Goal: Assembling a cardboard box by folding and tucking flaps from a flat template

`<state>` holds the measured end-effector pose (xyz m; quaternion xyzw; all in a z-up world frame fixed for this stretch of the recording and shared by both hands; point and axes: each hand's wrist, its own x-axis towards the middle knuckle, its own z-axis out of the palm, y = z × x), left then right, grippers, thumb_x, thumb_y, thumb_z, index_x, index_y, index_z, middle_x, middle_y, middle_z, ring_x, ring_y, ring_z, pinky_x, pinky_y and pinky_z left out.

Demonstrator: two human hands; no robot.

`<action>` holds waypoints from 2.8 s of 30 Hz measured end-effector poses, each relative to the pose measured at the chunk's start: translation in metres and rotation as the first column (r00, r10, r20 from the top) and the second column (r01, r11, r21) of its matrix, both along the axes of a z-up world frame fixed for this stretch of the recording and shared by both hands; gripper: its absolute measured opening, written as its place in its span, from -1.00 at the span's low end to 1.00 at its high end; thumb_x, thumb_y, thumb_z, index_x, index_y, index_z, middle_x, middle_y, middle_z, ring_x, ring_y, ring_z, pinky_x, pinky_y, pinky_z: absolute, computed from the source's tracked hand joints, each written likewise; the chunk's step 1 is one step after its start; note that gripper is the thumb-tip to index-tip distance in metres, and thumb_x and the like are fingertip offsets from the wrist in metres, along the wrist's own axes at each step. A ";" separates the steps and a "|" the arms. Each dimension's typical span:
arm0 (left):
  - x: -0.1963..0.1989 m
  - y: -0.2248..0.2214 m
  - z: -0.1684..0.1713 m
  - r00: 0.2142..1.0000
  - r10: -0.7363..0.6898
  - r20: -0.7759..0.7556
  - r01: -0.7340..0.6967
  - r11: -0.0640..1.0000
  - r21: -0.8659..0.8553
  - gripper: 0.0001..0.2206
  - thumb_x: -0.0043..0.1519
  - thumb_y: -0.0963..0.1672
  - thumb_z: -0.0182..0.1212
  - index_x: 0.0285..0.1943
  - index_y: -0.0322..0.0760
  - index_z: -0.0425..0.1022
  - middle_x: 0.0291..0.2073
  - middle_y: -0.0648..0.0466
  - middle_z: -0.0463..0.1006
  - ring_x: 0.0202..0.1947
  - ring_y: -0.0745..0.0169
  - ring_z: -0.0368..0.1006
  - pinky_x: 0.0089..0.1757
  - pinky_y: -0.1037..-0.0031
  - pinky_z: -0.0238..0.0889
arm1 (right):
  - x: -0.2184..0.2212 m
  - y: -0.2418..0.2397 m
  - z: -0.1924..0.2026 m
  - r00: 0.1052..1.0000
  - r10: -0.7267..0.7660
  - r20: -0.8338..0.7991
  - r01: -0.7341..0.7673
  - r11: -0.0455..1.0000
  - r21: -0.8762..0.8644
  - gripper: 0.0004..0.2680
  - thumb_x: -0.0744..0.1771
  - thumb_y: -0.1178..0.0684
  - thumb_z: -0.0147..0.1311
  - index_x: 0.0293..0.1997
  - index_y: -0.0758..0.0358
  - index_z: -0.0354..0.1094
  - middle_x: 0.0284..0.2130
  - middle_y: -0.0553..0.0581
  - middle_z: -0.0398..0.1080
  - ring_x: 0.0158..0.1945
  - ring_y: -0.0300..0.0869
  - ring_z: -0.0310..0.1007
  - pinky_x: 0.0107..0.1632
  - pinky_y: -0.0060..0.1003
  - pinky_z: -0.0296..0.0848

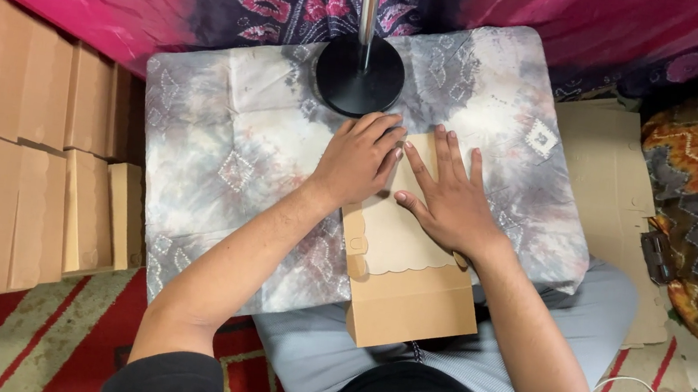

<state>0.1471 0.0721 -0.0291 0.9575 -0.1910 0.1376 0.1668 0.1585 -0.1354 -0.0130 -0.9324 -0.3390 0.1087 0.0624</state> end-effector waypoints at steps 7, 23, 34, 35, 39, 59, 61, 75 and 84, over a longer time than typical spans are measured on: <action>0.001 -0.001 -0.010 0.999 0.014 0.033 -0.013 1.000 -0.024 -0.68 0.40 -0.07 -0.01 0.22 -0.30 0.50 0.15 -0.07 0.49 0.28 0.05 0.28 0.06 0.25 0.25 | -0.018 -0.026 0.006 0.992 0.023 -0.124 -0.018 0.999 0.045 -0.49 0.42 -0.38 -0.41 0.59 -0.14 -0.26 0.51 0.44 -0.38 0.57 0.20 -0.45 0.43 0.33 -0.44; 0.005 0.002 -0.018 0.995 0.003 0.100 0.003 0.998 -0.057 -0.71 0.36 -0.08 0.06 0.14 -0.31 0.55 0.07 -0.04 0.50 0.19 0.04 0.35 0.00 0.25 0.27 | -0.077 -0.082 -0.028 0.986 -0.123 0.109 0.055 0.869 0.492 -0.53 0.37 -0.04 0.10 0.41 0.39 0.10 0.32 0.35 0.25 0.40 0.18 0.16 0.37 0.09 0.06; 0.014 0.013 -0.020 0.984 0.166 0.058 -0.136 0.927 -0.349 -0.77 0.29 -0.04 0.21 -0.43 -0.13 0.52 -0.57 0.12 0.40 -0.42 0.04 0.50 -0.32 0.37 0.37 | -0.060 -0.100 -0.015 0.929 -0.369 0.019 0.245 0.652 0.717 -0.98 0.34 0.11 0.29 -0.25 0.15 0.60 -0.27 -0.01 0.62 -0.11 -0.05 0.63 -0.08 -0.31 0.52; 0.014 0.017 -0.012 0.965 0.218 -0.146 -0.259 0.883 -0.391 -0.85 0.27 0.02 0.18 -0.32 0.04 0.51 -0.64 0.23 0.43 -0.44 0.08 0.52 -0.31 0.35 0.37 | -0.053 -0.104 -0.015 0.921 -0.390 0.013 0.271 0.662 0.699 -0.98 0.35 0.09 0.29 -0.23 0.11 0.60 -0.31 -0.01 0.61 -0.13 -0.07 0.62 -0.13 -0.32 0.50; 0.014 0.023 0.002 0.865 0.251 -0.434 -0.426 0.825 -0.372 -0.88 0.26 0.10 0.16 -0.16 0.28 0.52 -0.77 0.33 0.41 -0.53 0.17 0.51 -0.33 0.36 0.33 | -0.026 -0.109 0.005 0.918 -0.395 -0.027 0.302 0.654 0.693 -0.96 0.38 0.06 0.29 -0.16 0.12 0.58 -0.38 -0.02 0.58 -0.18 -0.10 0.61 -0.18 -0.32 0.48; 0.002 0.002 0.014 0.967 -0.254 -0.020 0.197 0.792 -0.578 -0.94 0.33 -0.07 0.27 -0.14 0.01 0.63 -0.39 0.19 0.52 -0.25 0.17 0.51 -0.08 0.38 0.30 | -0.031 -0.099 0.030 0.908 0.001 -0.418 0.405 0.253 0.879 -0.68 0.43 0.22 -0.05 0.38 0.43 0.16 -0.55 0.07 0.35 -0.43 -0.35 0.28 -0.27 -0.55 0.27; 0.000 0.001 0.023 0.975 -0.223 0.003 0.176 0.759 -0.627 -0.93 0.32 -0.07 0.30 -0.22 0.02 0.64 -0.44 0.22 0.52 -0.34 0.22 0.50 -0.18 0.48 0.33 | -0.032 -0.098 0.030 0.918 -0.008 -0.396 0.386 0.242 0.890 -0.67 0.43 0.24 -0.06 0.39 0.45 0.14 -0.55 0.06 0.32 -0.43 -0.36 0.24 -0.29 -0.57 0.22; -0.022 0.004 0.092 0.958 -0.087 0.273 0.262 0.653 -0.711 -0.93 0.20 -0.22 0.46 -0.32 -0.21 0.67 -0.59 0.17 0.46 -0.69 0.38 0.31 -0.57 0.66 0.29 | -0.046 -0.090 0.041 0.952 -0.050 -0.303 0.303 -0.017 0.953 -0.71 0.38 0.29 0.06 0.26 0.59 0.26 -0.35 0.25 0.43 -0.37 -0.32 0.33 -0.29 -0.53 0.37; -0.036 0.012 0.124 0.945 -0.109 0.308 0.311 0.593 -0.743 -0.91 0.20 -0.25 0.47 -0.31 -0.36 0.63 -0.64 0.02 0.45 -0.64 0.33 0.35 -0.53 0.58 0.24 | -0.050 -0.069 0.088 0.987 -0.057 -0.149 0.147 -0.033 0.989 -0.69 0.36 0.30 0.03 0.22 0.75 0.23 -0.64 0.11 0.18 -0.53 -0.36 -0.02 -0.40 -0.55 0.14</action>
